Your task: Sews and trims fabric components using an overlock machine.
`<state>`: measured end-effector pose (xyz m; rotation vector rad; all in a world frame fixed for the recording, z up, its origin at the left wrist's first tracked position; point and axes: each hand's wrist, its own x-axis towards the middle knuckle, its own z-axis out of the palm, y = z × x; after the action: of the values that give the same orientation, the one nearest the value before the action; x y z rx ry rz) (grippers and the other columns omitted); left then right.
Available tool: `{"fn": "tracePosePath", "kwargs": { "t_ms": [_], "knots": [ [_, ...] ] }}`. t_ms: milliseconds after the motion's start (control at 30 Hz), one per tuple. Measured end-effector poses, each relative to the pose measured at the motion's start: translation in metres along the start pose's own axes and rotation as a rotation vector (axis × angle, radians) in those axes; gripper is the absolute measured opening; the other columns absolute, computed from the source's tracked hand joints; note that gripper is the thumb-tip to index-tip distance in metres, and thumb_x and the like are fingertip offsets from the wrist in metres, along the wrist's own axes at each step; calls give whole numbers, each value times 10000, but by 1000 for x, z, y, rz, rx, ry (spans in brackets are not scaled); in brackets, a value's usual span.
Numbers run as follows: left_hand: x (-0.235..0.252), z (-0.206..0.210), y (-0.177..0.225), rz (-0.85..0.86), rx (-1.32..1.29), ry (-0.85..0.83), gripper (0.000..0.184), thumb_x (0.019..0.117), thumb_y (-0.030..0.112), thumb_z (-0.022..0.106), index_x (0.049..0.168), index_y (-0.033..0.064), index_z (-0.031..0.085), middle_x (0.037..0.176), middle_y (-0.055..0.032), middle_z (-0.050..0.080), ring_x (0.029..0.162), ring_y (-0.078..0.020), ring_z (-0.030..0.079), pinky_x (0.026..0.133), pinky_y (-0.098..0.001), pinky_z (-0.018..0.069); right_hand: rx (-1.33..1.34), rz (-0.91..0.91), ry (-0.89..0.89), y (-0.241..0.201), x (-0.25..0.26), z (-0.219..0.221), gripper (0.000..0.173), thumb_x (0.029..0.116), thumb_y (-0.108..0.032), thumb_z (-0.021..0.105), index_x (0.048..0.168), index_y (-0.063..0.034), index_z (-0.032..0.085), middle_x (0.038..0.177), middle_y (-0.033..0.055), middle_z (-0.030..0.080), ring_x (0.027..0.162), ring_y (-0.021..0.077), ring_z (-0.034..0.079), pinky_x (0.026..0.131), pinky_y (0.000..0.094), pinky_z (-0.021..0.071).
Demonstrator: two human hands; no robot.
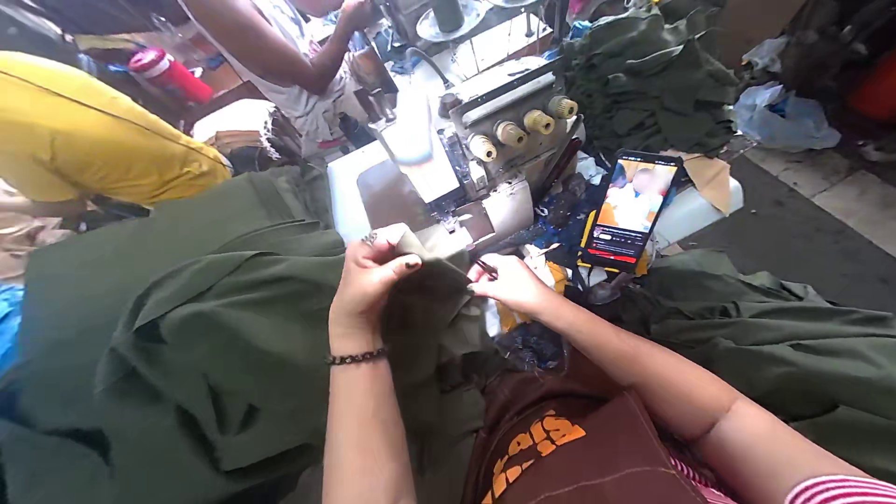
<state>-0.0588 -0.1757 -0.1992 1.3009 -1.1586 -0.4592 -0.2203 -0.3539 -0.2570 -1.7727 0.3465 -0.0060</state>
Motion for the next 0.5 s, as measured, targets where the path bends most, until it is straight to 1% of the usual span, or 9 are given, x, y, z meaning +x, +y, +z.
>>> {"fn": "tracePosePath", "kwargs": {
  "t_ms": [33,67,133,200,267,300,333,400,500],
  "knots": [
    [-11,2,11,30,-54,-7,144,871,357,793,995,311,736,938,163,701,841,25,648,737,-178,556,33,-26,-43,3,-3,3,163,906,-112,725,1028,-5,713,873,51,673,751,71,590,718,269,506],
    [-24,8,26,73,-124,-24,137,857,394,798,946,310,735,867,159,685,777,21,632,676,-174,535,84,-53,-82,7,-8,4,112,888,-91,725,975,-20,722,859,18,681,725,26,586,683,219,500],
    [-53,32,65,177,-264,-42,194,881,382,775,789,241,679,709,127,637,652,4,604,593,-168,496,194,-59,-164,15,-23,1,74,887,-69,726,954,-40,718,855,-30,686,666,-22,558,598,161,457],
    [-73,57,103,296,-225,-107,306,972,349,677,733,186,574,645,75,558,584,-33,552,559,-182,477,278,-54,-137,21,-34,-2,102,892,-57,715,993,-48,707,854,-41,675,588,-29,522,521,143,430],
    [-77,71,130,336,-134,-242,257,1003,252,631,793,119,569,690,-5,538,605,-82,526,562,-208,441,233,-33,1,19,-34,-4,199,902,-74,729,1089,-55,664,960,6,674,656,28,560,574,202,482],
    [-75,74,137,320,-81,-319,209,1003,215,636,845,86,592,730,-40,557,639,-103,540,580,-220,444,194,-37,61,20,-30,-5,283,899,-90,748,1156,-62,633,1032,38,691,748,83,609,647,270,521],
    [-73,76,140,317,13,-350,172,1007,198,635,892,72,611,764,-57,577,668,-113,562,594,-224,463,150,-34,96,19,-24,-4,368,896,-121,769,1216,-79,593,1047,47,705,783,109,640,670,304,542],
    [-69,81,134,306,160,-330,169,1007,217,659,954,57,639,828,-65,614,746,-105,610,654,-205,509,95,11,91,17,-17,0,465,879,-139,802,1277,-74,571,929,51,697,691,112,606,615,305,513],
    [-69,82,116,271,122,-259,158,989,197,686,981,43,654,880,-47,637,823,-59,628,721,-167,522,119,56,-28,19,-18,5,401,857,-51,790,1217,-3,620,779,41,600,548,77,503,503,238,452]
  ]
}}
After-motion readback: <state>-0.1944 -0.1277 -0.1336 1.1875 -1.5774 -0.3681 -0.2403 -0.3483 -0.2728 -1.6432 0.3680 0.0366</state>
